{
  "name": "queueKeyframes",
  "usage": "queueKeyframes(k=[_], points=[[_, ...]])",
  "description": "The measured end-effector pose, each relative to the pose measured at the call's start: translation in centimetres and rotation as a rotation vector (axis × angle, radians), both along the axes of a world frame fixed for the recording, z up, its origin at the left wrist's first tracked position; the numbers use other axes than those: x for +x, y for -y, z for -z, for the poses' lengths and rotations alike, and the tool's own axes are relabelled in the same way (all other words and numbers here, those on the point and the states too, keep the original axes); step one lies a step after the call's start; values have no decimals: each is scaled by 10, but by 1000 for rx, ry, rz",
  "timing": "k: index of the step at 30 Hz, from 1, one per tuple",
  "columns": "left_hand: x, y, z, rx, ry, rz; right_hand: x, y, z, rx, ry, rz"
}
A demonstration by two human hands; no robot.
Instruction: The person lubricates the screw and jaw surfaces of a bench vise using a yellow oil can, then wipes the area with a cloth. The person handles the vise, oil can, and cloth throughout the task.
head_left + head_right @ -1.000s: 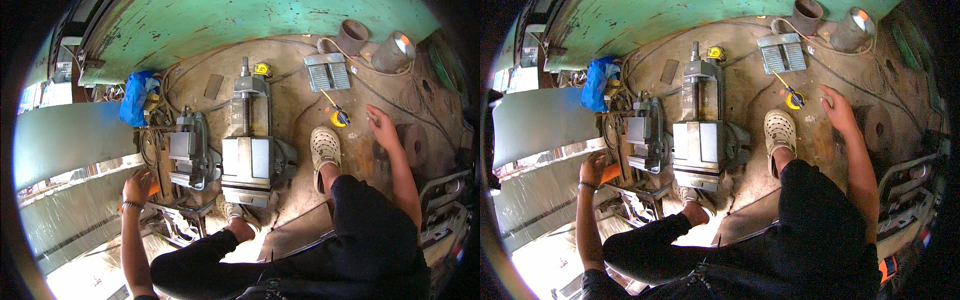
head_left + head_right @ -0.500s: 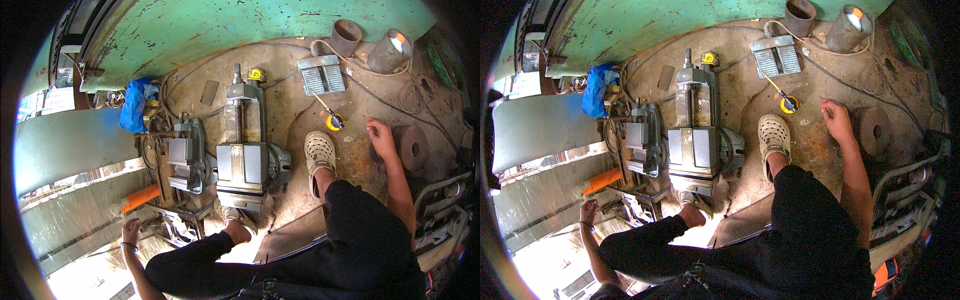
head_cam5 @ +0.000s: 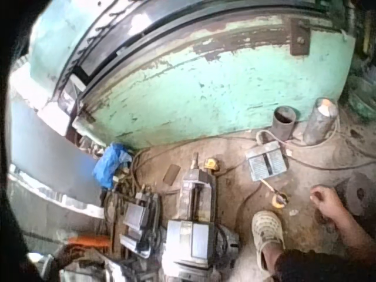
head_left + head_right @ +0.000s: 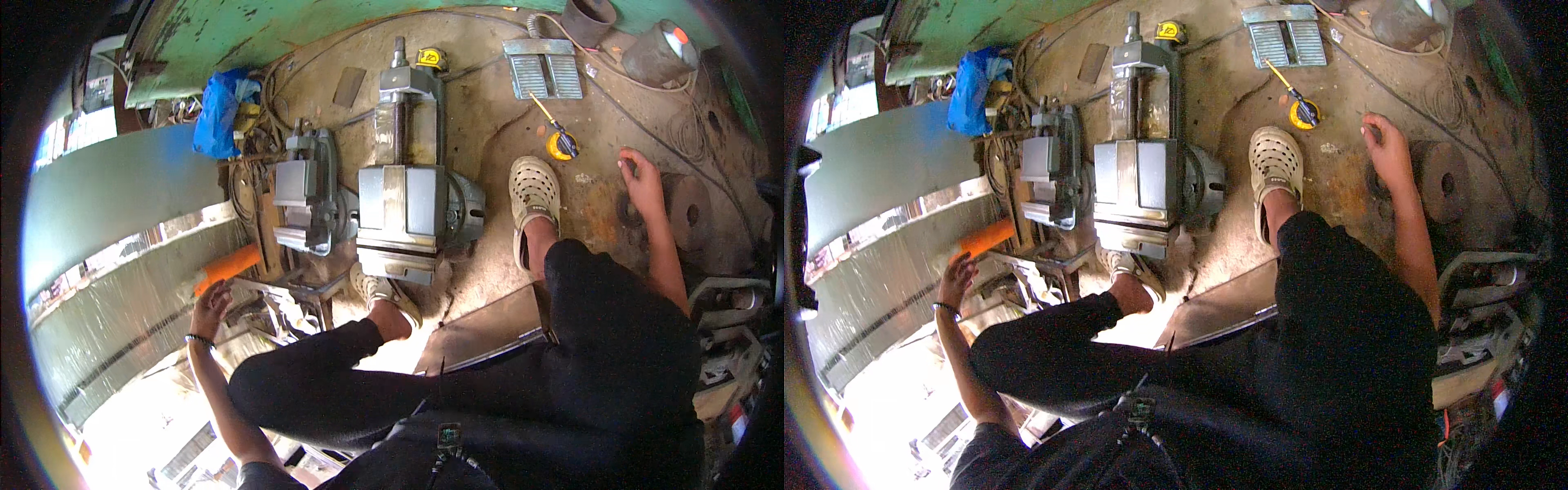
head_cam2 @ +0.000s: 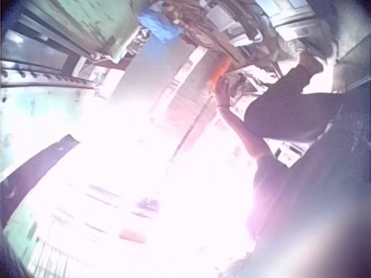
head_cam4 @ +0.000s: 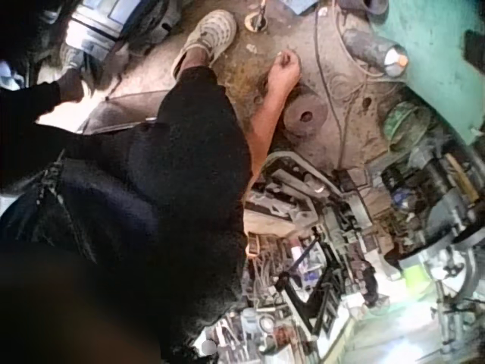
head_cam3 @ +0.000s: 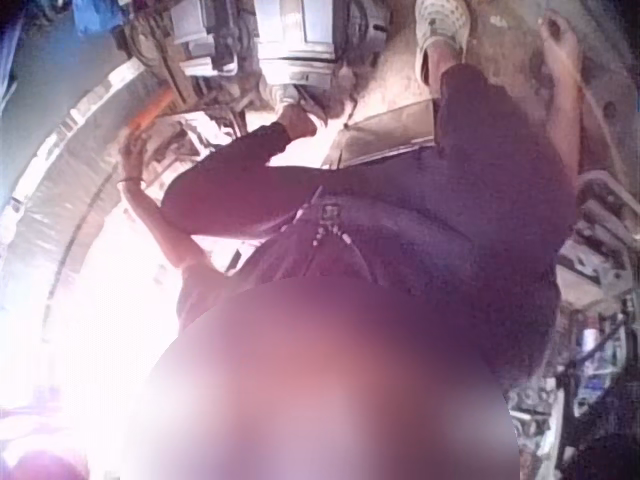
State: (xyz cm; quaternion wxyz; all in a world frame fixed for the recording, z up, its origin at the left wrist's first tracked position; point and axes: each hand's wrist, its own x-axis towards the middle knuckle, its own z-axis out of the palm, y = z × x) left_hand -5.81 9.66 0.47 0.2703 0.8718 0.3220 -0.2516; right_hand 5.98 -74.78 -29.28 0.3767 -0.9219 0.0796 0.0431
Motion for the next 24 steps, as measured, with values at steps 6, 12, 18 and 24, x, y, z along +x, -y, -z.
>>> queueKeyframes(k=[6,12,18,24], points=[[11,9,-9,149,82,225,25,-23,-34,59,79,-73],[23,45,-28,-184,394,236,61,-33,-144,-77,155,-340],[5,39,-33,-155,482,308,89,-60,-298,-68,235,-451],[-62,-8,-37,-18,670,68,91,-170,-363,63,242,-674]])
